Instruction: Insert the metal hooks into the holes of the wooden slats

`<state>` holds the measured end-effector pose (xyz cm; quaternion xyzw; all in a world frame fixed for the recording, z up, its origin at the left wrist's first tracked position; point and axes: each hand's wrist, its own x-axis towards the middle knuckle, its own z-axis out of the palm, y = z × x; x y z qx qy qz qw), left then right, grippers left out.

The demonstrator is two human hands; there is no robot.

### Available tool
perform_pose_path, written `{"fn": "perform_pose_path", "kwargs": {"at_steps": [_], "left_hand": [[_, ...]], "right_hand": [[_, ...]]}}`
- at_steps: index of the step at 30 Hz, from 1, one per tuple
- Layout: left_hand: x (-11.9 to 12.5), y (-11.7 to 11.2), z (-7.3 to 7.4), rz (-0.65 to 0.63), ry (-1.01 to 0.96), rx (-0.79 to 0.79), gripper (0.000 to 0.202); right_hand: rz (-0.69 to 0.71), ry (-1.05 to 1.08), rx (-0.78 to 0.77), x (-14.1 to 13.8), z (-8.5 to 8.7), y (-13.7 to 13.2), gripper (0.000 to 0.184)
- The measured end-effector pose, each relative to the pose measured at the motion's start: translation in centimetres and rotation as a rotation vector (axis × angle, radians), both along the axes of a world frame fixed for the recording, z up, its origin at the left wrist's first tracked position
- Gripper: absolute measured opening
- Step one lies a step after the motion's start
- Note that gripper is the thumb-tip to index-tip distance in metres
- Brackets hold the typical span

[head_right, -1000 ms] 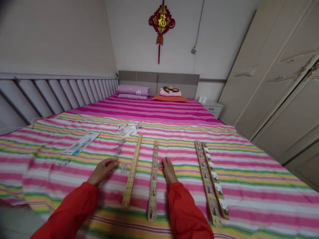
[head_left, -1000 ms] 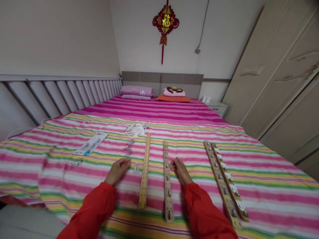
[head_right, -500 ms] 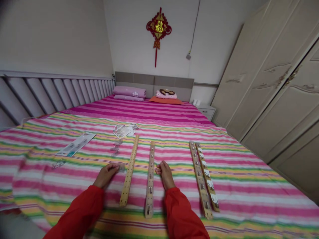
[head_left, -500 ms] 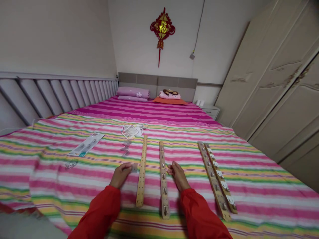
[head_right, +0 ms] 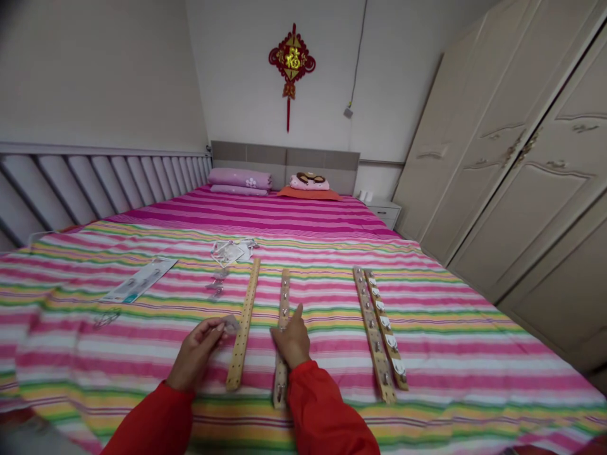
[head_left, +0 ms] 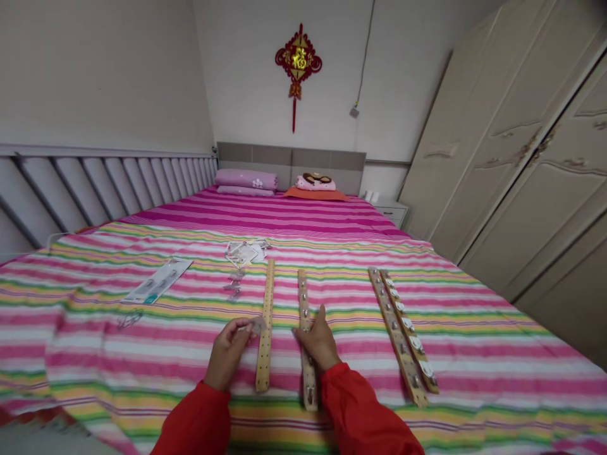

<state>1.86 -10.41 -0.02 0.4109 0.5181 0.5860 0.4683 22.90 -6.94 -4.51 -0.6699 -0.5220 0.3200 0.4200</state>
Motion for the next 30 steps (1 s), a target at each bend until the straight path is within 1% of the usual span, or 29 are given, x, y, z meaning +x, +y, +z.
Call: {"fn": "perform_pose_path", "kwargs": {"at_steps": [2,4,8,11,16,18,20,22,23,24,25,27,28,30], "left_hand": [[0.6,-0.6,0.6,-0.013,-0.141,-0.042,0.039],[1.0,-1.0,1.2,-0.021,-0.273,-0.094,0.037],[1.7,-1.5,2.1,-0.045,-0.383,-0.158,0.032],[2.0,-1.5,2.1,-0.057,-0.413,-0.183,0.031],[2.2,-1.4,1.4,-0.087,-0.466,-0.197,0.026],[2.1,-1.3,1.3,-0.104,-0.511,-0.209,0.025],[2.1,-1.2,1.4,-0.134,-0.557,-0.211,0.021],[2.1,-1.1,1.5,-0.186,-0.59,-0.188,0.017],[2.2,-1.1,1.6,-0.211,-0.597,-0.166,0.016],[2.3,-1.1,1.7,-0.228,-0.596,-0.137,0.015],[2.5,-1.1,1.7,-0.232,-0.586,-0.103,0.014],[2.9,-1.2,1.9,-0.201,-0.523,-0.009,0.013],[3.1,-1.3,2.0,-0.177,-0.464,0.054,0.012],[3.4,-1.6,2.1,-0.15,-0.295,0.187,0.011]], "right_hand": [[0.015,-0.157,-0.06,-0.4,0.8,-0.3,0.098],[0.018,-0.251,-0.092,-0.7,1.3,-0.6,0.093],[0.013,-0.297,-0.102,-1.0,1.4,-0.7,0.092],[0.013,-0.31,-0.103,-1.1,1.3,-0.9,0.094],[0.027,-0.317,-0.131,-0.9,1.5,-1.6,0.093],[0.018,-0.329,-0.083,-0.6,1.9,-1.9,0.09],[-0.005,-0.324,0.055,-0.5,2.3,-2.2,0.08],[0.0,-0.218,0.219,-0.6,2.7,-2.4,0.057],[0.035,-0.102,0.255,-0.9,2.9,-2.6,0.046],[0.093,0.05,0.241,-1.2,3.1,-2.8,0.038],[0.168,0.225,0.182,-1.6,3.3,-3.1,0.036],[0.328,0.572,-0.001,-2.3,3.8,-3.7,0.04],[0.383,0.714,-0.068,-2.6,4.1,-4.1,0.041],[0.436,0.921,-0.13,-3.0,4.7,-4.6,0.04]]}}
